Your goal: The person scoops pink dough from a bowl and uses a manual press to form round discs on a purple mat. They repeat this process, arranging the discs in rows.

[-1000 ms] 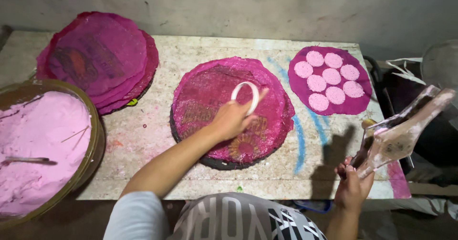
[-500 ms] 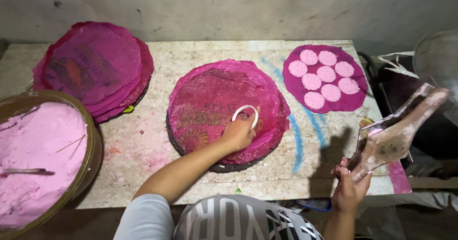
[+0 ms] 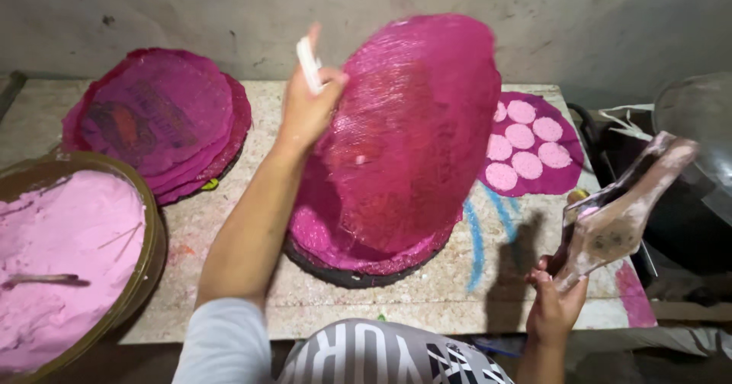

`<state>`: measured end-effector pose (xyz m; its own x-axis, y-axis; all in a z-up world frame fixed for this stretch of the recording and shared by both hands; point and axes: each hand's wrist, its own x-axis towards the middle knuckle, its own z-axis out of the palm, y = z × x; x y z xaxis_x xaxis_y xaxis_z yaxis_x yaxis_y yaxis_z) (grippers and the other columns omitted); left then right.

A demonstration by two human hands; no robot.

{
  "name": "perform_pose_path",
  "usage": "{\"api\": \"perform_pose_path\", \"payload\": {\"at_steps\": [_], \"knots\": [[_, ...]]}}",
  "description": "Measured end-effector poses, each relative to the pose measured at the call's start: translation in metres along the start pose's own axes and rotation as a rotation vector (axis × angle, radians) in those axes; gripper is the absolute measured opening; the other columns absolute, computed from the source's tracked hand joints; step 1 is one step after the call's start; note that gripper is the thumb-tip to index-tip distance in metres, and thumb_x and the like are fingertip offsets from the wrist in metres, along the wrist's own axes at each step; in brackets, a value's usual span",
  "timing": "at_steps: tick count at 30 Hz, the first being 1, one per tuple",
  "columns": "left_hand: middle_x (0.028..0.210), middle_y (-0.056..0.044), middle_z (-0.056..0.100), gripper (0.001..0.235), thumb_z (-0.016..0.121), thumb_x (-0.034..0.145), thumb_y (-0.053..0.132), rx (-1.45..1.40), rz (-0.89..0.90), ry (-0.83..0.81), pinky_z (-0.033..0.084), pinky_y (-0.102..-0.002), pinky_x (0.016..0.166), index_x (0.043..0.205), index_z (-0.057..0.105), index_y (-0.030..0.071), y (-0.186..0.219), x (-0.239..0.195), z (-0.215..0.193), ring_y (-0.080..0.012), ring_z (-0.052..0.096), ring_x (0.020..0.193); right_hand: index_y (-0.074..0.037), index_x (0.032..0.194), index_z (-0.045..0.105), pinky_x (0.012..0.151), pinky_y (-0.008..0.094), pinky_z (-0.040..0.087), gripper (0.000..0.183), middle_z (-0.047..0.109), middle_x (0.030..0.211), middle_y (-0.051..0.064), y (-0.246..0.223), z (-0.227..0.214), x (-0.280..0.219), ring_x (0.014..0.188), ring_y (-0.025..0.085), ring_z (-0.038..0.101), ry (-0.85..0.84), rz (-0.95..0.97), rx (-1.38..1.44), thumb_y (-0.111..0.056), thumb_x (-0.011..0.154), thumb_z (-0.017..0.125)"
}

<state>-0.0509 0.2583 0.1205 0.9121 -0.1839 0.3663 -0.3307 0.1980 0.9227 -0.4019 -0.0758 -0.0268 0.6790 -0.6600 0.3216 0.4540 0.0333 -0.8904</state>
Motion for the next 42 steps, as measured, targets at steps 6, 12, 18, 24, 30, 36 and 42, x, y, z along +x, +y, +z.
{"api": "perform_pose_path", "payload": {"at_steps": [6,12,18,24,30,36,42], "knots": [[0.080,-0.008,0.067,0.086,0.067,0.085,0.010,0.532,-0.226,0.269,0.052,-0.035,0.065,0.161,0.026,0.000,-0.124,-0.037,-0.085,-0.0201,0.064,0.070,-0.003,0.160,0.037,0.082,0.027,0.049,0.071,0.054,0.127,0.006,-0.004,0.015,0.001,0.103,0.012,0.053,-0.026,0.012,-0.122,-0.001,0.093,0.060],[0.087,-0.023,0.071,0.095,0.072,0.084,0.016,1.041,-0.158,0.379,0.055,-0.049,0.075,0.162,0.021,0.003,-0.193,-0.053,-0.103,-0.0390,0.070,0.080,-0.003,0.153,0.041,0.080,0.029,0.050,0.064,0.054,0.119,0.006,0.005,0.032,0.013,0.100,0.013,0.054,-0.075,0.041,-0.120,-0.003,0.092,0.060],[0.079,-0.011,0.073,0.098,0.070,0.084,0.015,0.824,-0.115,0.393,0.056,-0.045,0.066,0.164,0.014,0.008,-0.187,-0.031,-0.075,-0.0309,0.071,0.070,-0.003,0.152,0.044,0.078,0.030,0.051,0.064,0.055,0.114,0.006,0.019,0.042,0.004,0.097,0.013,0.054,-0.142,0.070,-0.189,-0.006,0.091,0.063],[0.077,-0.013,0.070,0.106,0.078,0.080,0.030,0.948,-0.184,0.280,0.055,-0.050,0.069,0.160,0.014,0.006,-0.163,0.003,-0.052,-0.0382,0.070,0.073,-0.003,0.147,0.043,0.078,0.033,0.051,0.063,0.057,0.113,0.008,0.034,0.040,0.000,0.094,0.016,0.057,-0.199,0.131,-0.202,-0.010,0.090,0.066],[0.102,-0.024,0.068,0.030,0.048,0.105,0.026,0.984,0.046,-0.143,0.052,-0.059,0.073,0.117,0.062,0.003,-0.117,-0.069,-0.057,-0.0455,0.066,0.086,-0.005,0.163,0.037,0.088,0.042,0.048,0.075,0.057,0.120,0.014,0.027,0.042,-0.013,0.102,0.023,0.056,-0.390,0.309,0.321,-0.038,0.102,0.064],[0.106,-0.012,0.065,0.014,0.062,0.091,0.017,1.177,0.171,-0.612,0.040,-0.054,0.105,0.102,0.067,0.009,-0.097,-0.188,-0.074,-0.0295,0.062,0.109,0.004,0.143,0.038,0.097,0.048,0.048,0.060,0.058,0.120,0.018,0.030,0.073,0.013,0.105,0.028,0.059,-0.594,0.505,0.144,-0.031,0.097,0.052],[0.126,-0.013,0.063,0.049,0.068,0.089,0.033,1.045,0.114,-0.467,0.021,-0.060,0.114,0.131,0.062,0.010,-0.080,-0.191,-0.077,-0.0276,0.054,0.127,0.003,0.140,0.051,0.081,0.036,0.056,0.068,0.066,0.100,0.013,0.060,0.136,0.061,0.088,0.020,0.065,-0.988,0.607,-0.172,-0.051,0.102,0.036]]}}
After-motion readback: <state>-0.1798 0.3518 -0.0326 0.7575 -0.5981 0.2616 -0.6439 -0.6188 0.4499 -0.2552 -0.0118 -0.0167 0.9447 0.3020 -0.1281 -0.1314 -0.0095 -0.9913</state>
